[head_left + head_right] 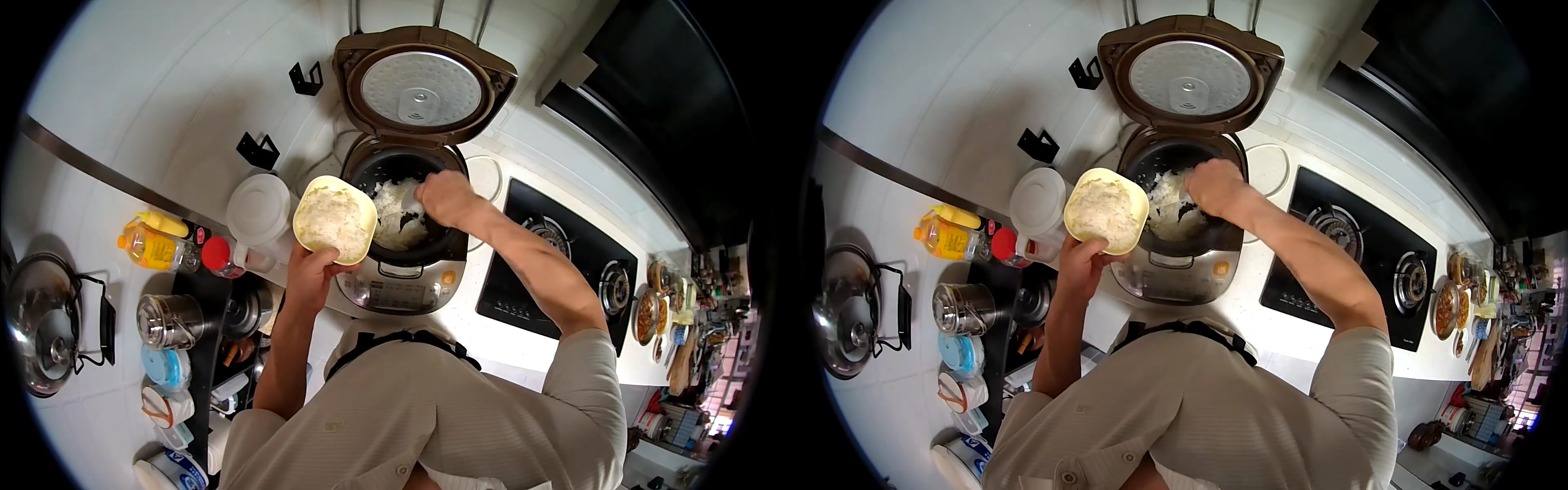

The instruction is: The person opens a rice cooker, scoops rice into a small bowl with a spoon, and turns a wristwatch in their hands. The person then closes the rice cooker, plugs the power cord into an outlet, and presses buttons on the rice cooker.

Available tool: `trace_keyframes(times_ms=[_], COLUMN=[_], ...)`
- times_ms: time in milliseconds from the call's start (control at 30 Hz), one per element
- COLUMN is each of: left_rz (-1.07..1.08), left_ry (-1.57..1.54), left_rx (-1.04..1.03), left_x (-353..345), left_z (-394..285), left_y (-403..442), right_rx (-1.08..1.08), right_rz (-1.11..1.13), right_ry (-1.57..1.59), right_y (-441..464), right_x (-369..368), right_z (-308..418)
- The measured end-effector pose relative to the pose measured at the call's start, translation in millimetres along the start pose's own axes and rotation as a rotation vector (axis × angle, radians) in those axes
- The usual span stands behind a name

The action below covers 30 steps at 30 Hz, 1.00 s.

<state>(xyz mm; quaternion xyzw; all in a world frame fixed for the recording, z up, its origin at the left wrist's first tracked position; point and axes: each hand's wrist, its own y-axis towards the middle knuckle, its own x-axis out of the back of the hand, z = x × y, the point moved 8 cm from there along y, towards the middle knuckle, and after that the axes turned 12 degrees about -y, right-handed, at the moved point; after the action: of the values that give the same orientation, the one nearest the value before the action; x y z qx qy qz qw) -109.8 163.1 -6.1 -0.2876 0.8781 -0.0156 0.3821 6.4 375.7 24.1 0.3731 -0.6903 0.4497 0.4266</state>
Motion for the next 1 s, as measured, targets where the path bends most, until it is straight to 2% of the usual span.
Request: trace_keyframes(times_ms=[67, 233, 467, 667, 767, 1000], left_rz=[-0.011, -0.015, 0.010, 0.008, 0.017, -0.013], left_ry=[0.002, 0.003, -0.010, -0.016, -0.022, -0.037], left_rx=[0.002, -0.006, -0.022, -0.030, -0.026, -0.035], left_x=[-1.8, 0.9, -0.5, 1.6, 2.1, 3.9], left_z=[-1.2, 1.8, 1.4, 3.1, 4.0, 4.1], left_y=[-1.3, 0.8, -1.5, -0.2, -0.4, -0.2], right_rx=[0.030, 0.159, 0.099, -0.004, 0.058, 0.060], right_rz=[-0.031, -0.098, -0.087, 0.041, 0.060, 0.130], right_ry=[-0.032, -0.021, -0.063, -0.042, 0.007, 0.079], right_y=[13.6, 25.4, 12.1, -7.6, -1.4, 30.9], right_x=[-27.2, -41.6, -58.1, -2.7, -0.6, -45.6], right_z=[16.3, 28.3, 24.6, -15.4, -18.6, -8.6])
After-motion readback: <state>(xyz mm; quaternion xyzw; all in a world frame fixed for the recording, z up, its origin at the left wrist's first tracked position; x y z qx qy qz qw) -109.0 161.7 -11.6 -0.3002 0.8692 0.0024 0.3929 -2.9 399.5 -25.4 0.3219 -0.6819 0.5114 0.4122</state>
